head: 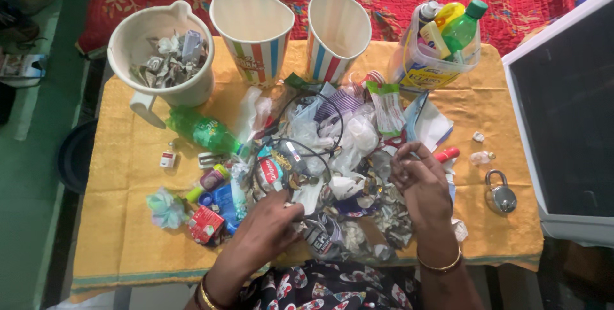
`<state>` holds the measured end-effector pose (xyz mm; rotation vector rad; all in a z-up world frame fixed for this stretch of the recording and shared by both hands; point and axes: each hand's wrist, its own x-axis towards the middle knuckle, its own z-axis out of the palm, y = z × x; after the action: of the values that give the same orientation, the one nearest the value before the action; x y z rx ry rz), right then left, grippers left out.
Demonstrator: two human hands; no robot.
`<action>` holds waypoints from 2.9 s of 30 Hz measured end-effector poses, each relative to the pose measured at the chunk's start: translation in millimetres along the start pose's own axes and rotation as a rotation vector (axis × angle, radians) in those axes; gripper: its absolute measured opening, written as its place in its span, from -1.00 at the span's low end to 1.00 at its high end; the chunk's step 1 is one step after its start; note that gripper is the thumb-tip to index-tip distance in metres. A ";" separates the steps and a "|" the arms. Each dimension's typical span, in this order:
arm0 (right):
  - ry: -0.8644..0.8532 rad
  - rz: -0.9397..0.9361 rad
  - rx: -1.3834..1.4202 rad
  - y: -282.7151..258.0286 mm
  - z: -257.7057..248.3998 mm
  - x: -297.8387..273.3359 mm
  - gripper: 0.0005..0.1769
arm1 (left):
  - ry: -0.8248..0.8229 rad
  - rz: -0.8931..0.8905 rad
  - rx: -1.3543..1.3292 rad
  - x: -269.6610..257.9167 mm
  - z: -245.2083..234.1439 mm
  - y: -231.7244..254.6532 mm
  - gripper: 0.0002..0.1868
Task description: The person sorts a pile of mixed waste on a table into three separate containers. They pick up various items, including plastic bottles, paper, and small containers, and place them into a white pitcher, two striped cups, or a clear plastic tub. The person handles items one by one, occasionally moving the pile to access items underneath.
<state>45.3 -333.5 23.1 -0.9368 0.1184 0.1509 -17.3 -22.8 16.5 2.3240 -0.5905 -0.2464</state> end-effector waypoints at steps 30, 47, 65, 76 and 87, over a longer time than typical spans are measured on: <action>0.138 -0.196 -1.509 -14.9 12.5 -8.9 -0.67 | 0.421 -0.149 -0.484 22.1 -2.9 15.3 -0.90; 0.215 -0.140 -1.676 -8.7 29.2 -3.4 -0.63 | 0.159 0.050 0.210 53.2 55.7 19.8 -0.64; -0.227 -0.126 -1.546 -0.4 41.2 -28.5 -0.76 | 0.237 -0.222 -1.179 32.9 14.4 -9.8 -0.86; -0.402 0.048 -2.061 50.4 49.6 -24.2 -0.78 | 0.412 -0.257 -1.474 33.0 27.6 -25.3 -0.88; -0.434 -0.246 -1.209 39.1 97.3 -28.5 -0.88 | 0.281 -0.242 -1.766 42.0 41.5 -10.4 -0.65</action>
<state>13.7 -234.3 54.1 -2.0791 -0.5542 0.1934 9.2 -61.2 -21.2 0.6541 0.1427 -0.3328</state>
